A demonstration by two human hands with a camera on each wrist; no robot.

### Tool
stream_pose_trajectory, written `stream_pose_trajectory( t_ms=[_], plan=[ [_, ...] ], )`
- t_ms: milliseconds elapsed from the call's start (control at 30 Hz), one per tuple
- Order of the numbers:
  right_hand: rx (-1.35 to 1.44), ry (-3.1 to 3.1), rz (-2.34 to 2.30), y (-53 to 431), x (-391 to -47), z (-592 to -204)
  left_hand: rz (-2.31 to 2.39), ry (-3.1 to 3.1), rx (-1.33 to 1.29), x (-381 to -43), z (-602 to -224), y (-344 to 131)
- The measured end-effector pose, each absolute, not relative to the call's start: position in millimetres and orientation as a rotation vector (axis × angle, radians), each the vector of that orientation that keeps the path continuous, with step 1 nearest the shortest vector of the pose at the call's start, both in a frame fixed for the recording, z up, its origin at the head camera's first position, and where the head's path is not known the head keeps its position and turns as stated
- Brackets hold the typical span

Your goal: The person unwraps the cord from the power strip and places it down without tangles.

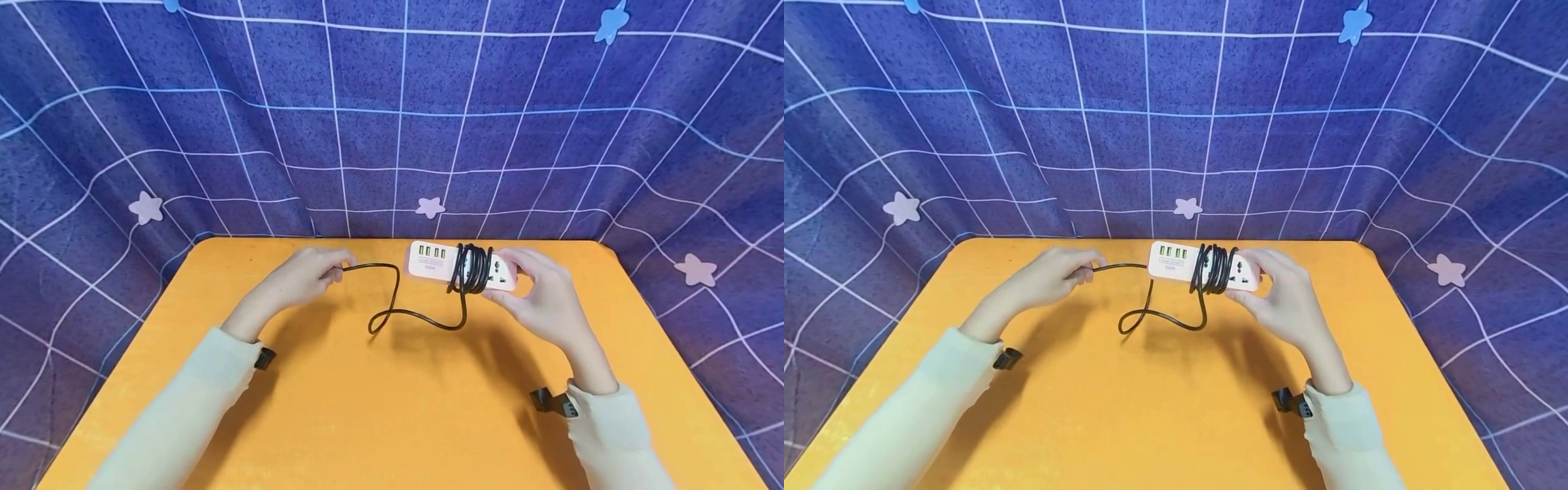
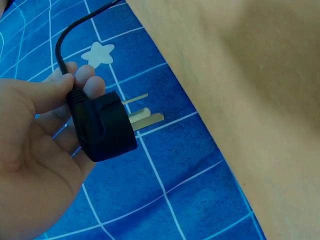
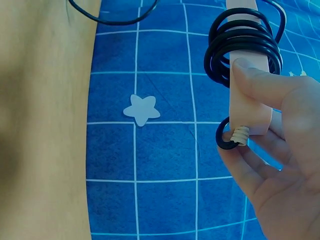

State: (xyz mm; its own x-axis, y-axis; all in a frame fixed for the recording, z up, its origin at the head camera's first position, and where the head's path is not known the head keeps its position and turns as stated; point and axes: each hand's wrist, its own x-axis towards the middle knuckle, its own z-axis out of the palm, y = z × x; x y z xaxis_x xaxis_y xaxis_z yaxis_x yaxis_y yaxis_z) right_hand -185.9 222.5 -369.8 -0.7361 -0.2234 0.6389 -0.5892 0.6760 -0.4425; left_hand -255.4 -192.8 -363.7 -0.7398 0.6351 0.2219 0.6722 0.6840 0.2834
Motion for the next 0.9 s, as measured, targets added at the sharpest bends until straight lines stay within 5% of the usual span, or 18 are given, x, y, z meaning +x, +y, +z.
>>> stream_pose_trajectory(
  t_ms=[433, 900],
  plan=[
    [0.622, -2.332, 0.902, 220.0, -186.6, -365.6, -0.656, -3.041, -1.112, -253.3, -347.6, -217.3],
    [0.631, -2.351, 0.89, 215.1, -187.7, -374.6, -0.565, -3.135, -1.072, -263.6, -389.7, -232.2]
  ],
)
